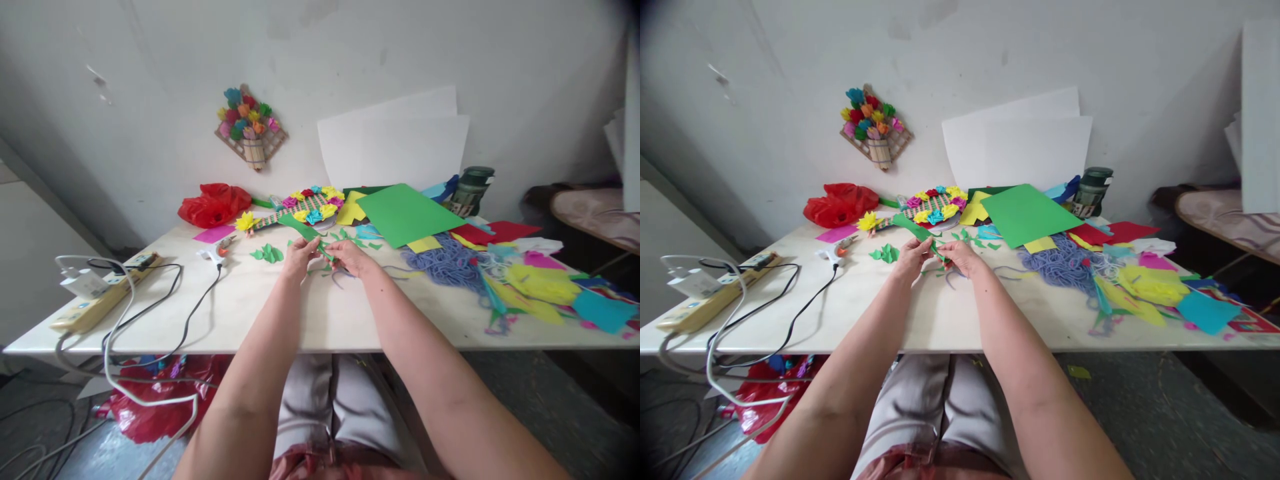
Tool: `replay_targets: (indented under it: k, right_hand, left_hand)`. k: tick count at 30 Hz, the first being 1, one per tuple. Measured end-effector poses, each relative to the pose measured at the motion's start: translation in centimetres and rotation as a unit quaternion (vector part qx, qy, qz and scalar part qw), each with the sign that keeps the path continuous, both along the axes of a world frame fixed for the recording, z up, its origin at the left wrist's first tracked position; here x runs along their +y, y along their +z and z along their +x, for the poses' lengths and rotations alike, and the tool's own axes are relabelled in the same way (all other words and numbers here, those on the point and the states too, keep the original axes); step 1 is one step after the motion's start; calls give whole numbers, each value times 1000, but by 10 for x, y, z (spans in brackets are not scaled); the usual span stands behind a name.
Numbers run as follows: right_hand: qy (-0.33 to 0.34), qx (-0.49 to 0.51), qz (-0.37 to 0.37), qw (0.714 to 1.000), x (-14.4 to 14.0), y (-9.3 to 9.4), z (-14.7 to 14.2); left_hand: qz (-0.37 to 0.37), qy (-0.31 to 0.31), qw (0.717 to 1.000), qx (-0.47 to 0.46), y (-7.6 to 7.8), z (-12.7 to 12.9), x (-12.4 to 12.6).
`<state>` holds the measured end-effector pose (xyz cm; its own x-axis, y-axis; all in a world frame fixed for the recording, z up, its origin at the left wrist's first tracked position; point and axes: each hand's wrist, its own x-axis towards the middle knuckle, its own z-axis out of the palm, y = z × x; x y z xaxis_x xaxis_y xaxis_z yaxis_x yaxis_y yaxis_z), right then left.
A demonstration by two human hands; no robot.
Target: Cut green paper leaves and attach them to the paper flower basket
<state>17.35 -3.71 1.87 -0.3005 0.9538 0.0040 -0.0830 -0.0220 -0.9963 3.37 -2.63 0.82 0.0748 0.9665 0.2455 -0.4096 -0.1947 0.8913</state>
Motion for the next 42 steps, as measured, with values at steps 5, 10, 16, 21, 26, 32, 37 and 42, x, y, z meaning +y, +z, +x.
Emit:
replay_targets:
  k: [5, 10, 16, 21, 26, 32, 37, 42]
  right_hand:
    - [4, -17, 23, 1000, 3, -3, -3]
    - [-36, -41, 58, 997, 9, -10, -4]
    - [-40, -8, 68, 997, 6, -7, -4]
    - [-33, 3, 51, 998, 5, -5, -5]
    - [-63, -29, 65, 995, 11, -13, -7]
    - [-68, -55, 78, 993, 13, -16, -9]
    - [-97, -131, 133, 978, 9, -14, -14]
    - [-119, -121, 145, 975, 9, -13, -20]
  left_hand:
    - [-18, -15, 1000, 10, -2, -1, 2]
    - [-39, -11, 998, 38, -6, -1, 4]
    - [-26, -59, 997, 47, -4, 0, 2]
    - [-11, -51, 997, 61, -4, -1, 0]
    - [-16, 10, 998, 57, -8, 0, 4]
    - [-16, 56, 996, 74, -10, 1, 8]
    - [-12, 110, 987, 116, -11, 0, 12]
    - [-19, 139, 983, 120, -13, -1, 15]
